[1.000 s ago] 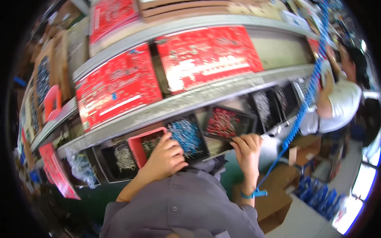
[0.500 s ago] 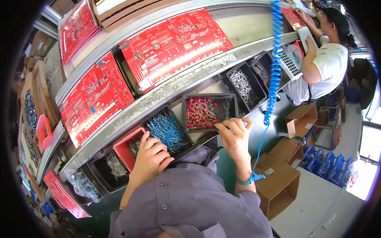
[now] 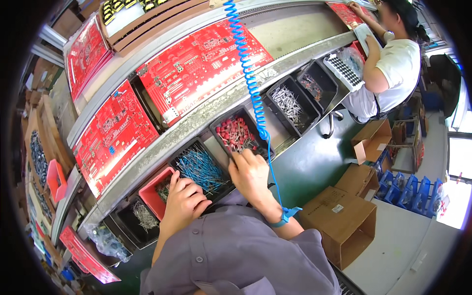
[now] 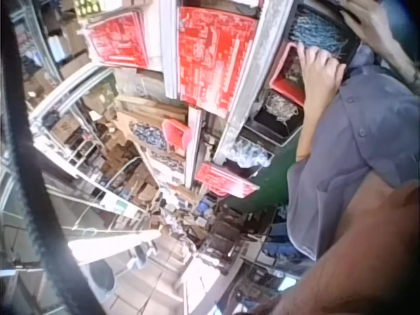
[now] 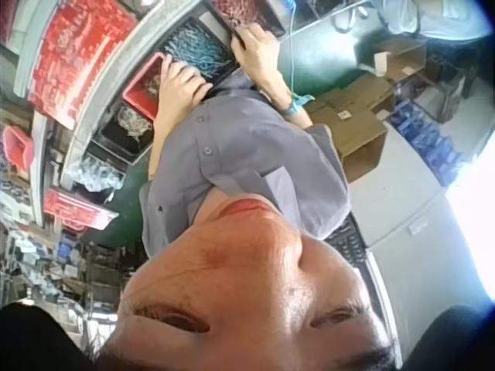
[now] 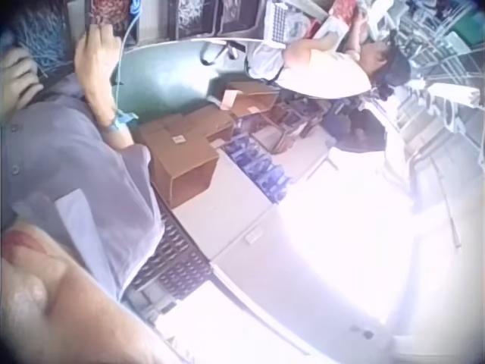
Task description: The person places circuit boards onto the conveyor track, rearranges component bins on the workstation, and inserts electronic components from the bins into the boards by hand.
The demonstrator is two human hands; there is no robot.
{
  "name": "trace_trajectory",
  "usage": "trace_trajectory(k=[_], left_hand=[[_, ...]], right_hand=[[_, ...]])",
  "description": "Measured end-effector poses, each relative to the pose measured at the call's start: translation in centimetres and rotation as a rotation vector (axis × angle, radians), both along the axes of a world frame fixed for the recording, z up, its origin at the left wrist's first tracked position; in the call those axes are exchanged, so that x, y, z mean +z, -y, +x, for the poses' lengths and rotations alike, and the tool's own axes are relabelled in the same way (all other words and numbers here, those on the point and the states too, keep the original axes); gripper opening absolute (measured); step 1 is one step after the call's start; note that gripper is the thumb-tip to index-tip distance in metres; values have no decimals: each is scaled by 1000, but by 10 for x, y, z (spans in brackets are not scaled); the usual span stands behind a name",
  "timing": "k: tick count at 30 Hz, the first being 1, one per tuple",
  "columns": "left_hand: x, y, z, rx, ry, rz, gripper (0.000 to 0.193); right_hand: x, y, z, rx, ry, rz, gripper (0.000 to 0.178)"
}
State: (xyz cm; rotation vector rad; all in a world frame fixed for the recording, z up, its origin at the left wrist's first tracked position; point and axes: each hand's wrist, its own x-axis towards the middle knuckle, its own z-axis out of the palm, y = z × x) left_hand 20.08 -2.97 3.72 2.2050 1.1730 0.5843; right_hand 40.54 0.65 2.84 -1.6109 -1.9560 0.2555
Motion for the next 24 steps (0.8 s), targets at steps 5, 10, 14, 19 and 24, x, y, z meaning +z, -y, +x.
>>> trace_trajectory(k=[5,10,14,19,24], left_hand=[[1,-3,0,11,-9,0,17],[3,-4,-5,-10,-49,-8,17],[0,4,-7,25,-29,14,18],[-10,1,-2,-45,38,39,20],[-10,7,-2,-2,35,52,21]], right_hand=[[0,-2,-1,143,38,-104,20],[13,-5,10,297,-78,-142,26],[16,-32,49,-112,95,101,30],[-7,-43,118,-348,379,-19,34],[0,-45,101,-234,145,-185,22]])
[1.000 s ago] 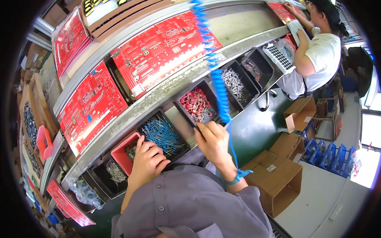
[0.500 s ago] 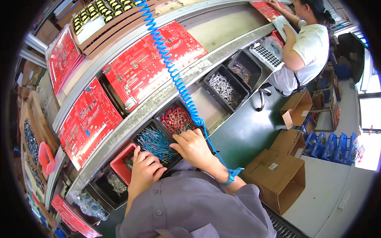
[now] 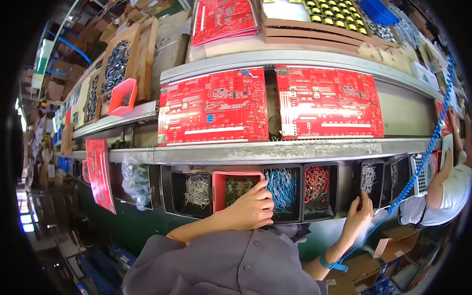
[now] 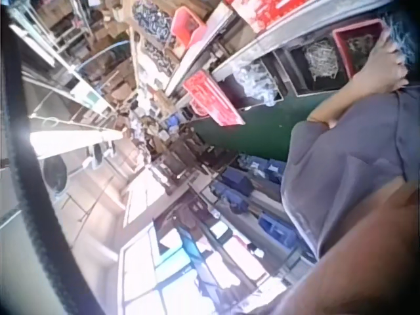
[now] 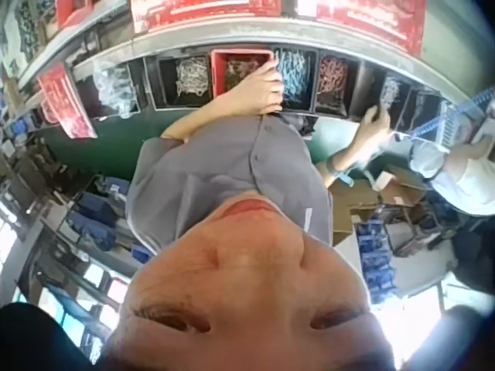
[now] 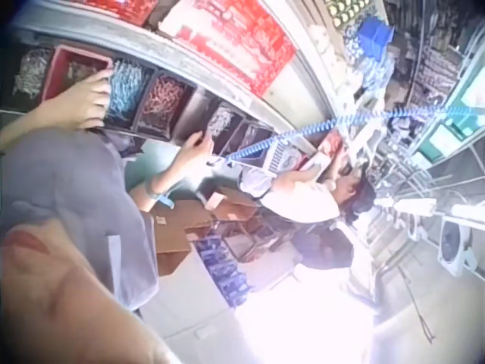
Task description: The person places circuit boards onto the conveyor track, rearranges component bins on the workstation, and inserts electronic components from the bins into the boards by hand.
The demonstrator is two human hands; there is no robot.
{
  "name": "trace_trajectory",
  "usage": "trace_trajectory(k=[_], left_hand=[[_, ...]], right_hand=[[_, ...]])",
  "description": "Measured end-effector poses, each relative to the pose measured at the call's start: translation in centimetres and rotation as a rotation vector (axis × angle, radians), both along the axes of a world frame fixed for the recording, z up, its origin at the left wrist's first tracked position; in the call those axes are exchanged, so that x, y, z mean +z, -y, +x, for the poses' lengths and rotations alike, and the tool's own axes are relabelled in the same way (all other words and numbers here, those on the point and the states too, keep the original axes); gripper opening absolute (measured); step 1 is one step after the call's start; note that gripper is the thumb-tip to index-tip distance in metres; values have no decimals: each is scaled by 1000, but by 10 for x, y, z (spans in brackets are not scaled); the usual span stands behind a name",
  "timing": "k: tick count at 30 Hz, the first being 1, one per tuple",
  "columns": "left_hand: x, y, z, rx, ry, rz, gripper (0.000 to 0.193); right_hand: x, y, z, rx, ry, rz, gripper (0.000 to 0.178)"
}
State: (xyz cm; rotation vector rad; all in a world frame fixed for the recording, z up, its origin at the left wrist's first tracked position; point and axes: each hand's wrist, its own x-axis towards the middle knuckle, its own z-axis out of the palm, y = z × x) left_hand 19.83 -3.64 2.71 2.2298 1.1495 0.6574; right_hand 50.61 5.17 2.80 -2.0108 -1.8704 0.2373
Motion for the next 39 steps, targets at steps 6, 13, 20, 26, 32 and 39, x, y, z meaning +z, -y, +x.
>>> trace_trajectory(k=[6,13,20,26,32,39], left_hand=[[-1,0,-2,-5,-18,-4,20],[1,-3,-2,-38,-24,1,20],[3,-6,-4,-47,-34,-57,16],[6,-7,-2,-37,-33,-46,16],[7,-8,3,4,-29,-61,15],[8,-8,5,18,-22,-76,15]], right_hand=[[-9,-2,-2,-5,-67,45,25],[11,1,3,1,-36,64,11],[10,11,-30,128,-100,6,12],[35,10,-33,241,-306,-229,15],[27,-28,27,-58,116,191,28],[-3,-61,76,-240,373,103,27]])
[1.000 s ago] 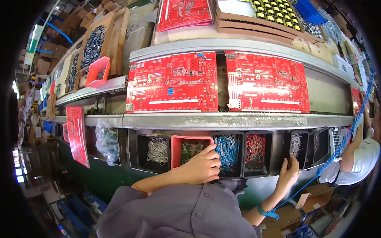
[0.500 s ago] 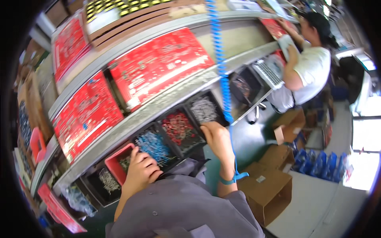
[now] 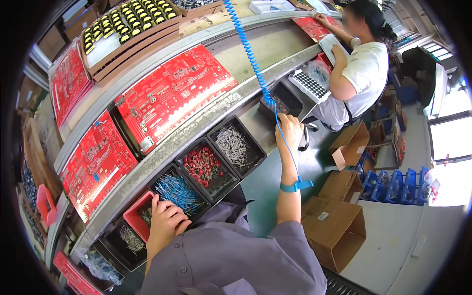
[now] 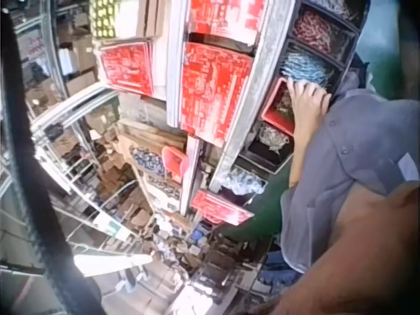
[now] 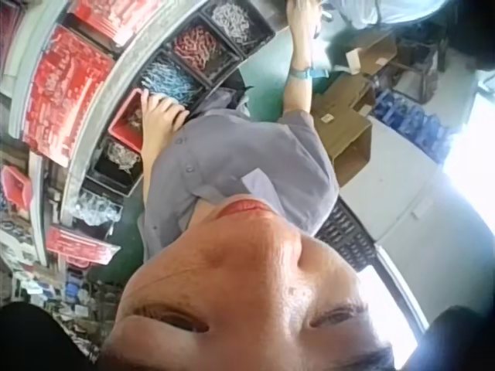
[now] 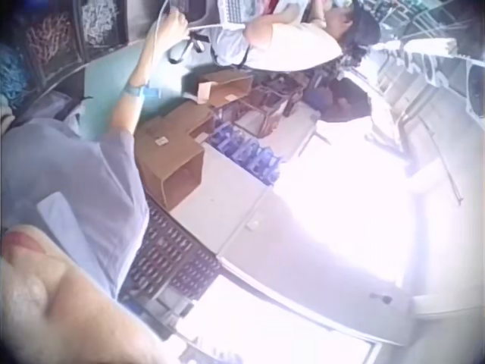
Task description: The person places circuit boards onto the conveyor track, rearranges component bins on the workstation, and inserts electronic components from the bins into the boards by hand.
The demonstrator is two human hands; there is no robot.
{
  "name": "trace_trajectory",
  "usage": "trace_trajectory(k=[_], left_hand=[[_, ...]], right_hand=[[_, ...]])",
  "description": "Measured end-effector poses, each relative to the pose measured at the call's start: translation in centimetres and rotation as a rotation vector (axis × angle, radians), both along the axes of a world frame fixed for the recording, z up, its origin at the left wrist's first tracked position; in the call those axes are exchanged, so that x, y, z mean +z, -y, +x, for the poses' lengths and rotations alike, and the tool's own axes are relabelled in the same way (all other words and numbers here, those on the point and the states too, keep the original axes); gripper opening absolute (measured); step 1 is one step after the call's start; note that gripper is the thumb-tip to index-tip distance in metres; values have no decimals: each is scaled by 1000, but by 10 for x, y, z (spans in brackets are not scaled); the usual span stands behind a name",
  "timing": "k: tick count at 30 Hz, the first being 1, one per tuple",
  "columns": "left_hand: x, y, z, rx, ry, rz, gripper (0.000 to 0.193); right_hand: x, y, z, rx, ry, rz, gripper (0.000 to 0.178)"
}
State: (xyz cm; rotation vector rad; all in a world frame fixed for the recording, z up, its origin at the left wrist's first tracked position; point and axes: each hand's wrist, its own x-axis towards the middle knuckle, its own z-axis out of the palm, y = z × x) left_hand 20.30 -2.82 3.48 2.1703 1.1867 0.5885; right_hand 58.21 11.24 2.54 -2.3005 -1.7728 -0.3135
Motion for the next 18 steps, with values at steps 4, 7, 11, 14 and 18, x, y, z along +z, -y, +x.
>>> trace_trajectory(k=[4,7,11,14,18], left_hand=[[1,1,-2,6,-5,-11,15],[1,0,-3,-1,-11,-6,15],[1,0,-4,-12,-31,3,16],[-1,4,-5,-5,7,-2,15],[5,3,-13,-29,212,-109,11]], right_hand=[[-2,11,-11,163,-52,53,19],[7,21,-32,230,-242,76,18],[20,30,-53,211,-400,-62,17],[12,33,-53,263,-376,-4,18],[20,37,-55,212,-398,-133,19]])
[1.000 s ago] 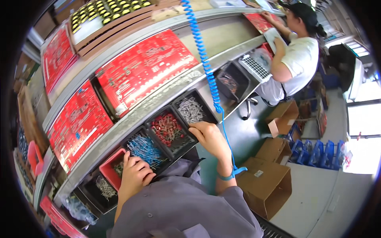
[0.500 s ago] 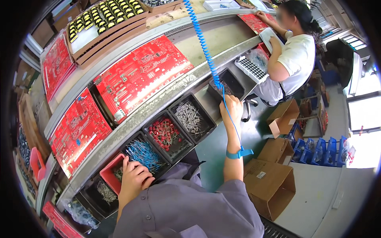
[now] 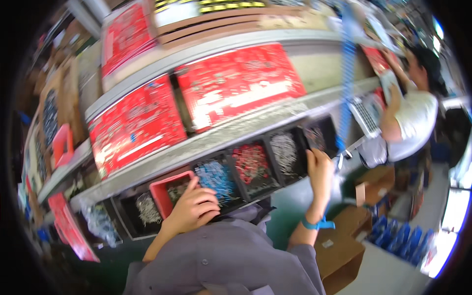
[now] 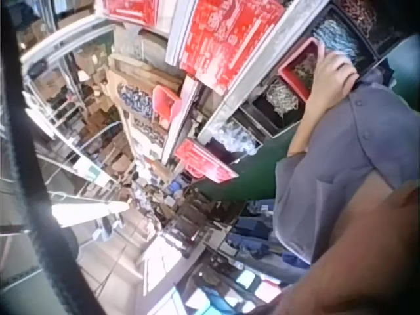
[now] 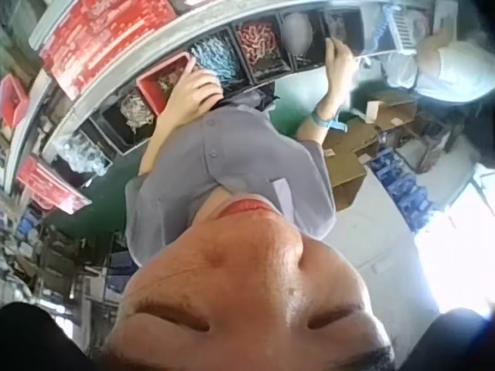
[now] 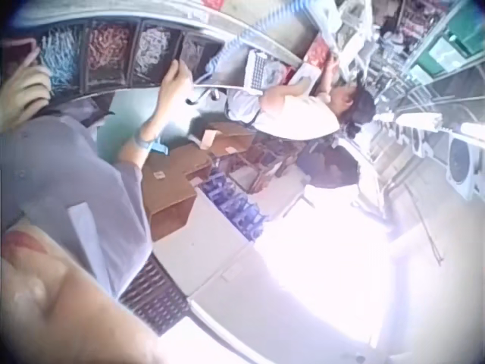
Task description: The person places circuit boards onto the conveyor track, rearranges component bins on the workstation, and inserts electronic components from the bins into the boards by hand.
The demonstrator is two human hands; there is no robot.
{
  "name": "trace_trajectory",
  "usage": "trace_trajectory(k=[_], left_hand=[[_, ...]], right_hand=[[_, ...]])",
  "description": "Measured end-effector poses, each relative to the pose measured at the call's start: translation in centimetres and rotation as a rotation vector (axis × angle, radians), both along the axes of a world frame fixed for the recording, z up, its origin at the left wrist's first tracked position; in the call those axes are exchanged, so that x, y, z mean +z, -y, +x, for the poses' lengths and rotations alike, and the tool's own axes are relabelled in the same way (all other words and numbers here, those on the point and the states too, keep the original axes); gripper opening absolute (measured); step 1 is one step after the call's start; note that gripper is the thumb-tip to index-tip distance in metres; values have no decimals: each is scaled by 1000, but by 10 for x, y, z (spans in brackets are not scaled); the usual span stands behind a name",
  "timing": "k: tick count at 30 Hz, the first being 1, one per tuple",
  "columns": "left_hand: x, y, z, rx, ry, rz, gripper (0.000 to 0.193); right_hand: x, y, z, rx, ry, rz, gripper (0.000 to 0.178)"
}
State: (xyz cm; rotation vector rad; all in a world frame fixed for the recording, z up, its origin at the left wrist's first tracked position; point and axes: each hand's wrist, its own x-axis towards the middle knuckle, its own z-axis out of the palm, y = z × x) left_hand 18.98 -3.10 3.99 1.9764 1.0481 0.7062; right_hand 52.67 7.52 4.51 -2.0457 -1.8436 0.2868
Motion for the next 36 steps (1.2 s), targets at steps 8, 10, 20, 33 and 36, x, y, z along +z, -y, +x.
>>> trace_trajectory(k=[8,10,20,33,36], left_hand=[[22,14,-33,121,120,-3,13],[25,22,-43,160,121,-7,14],[37,46,-165,999,-151,129,22],[-29,20,-247,1290,-372,-132,54],[-38,23,-248,1328,-353,-41,52]], right_hand=[[13,-16,4,163,-64,99,25],[29,-41,-21,268,11,36,29],[-64,-266,27,348,164,8,64],[-43,-269,-33,465,-22,-242,47],[-38,-262,-49,535,32,-167,47]])
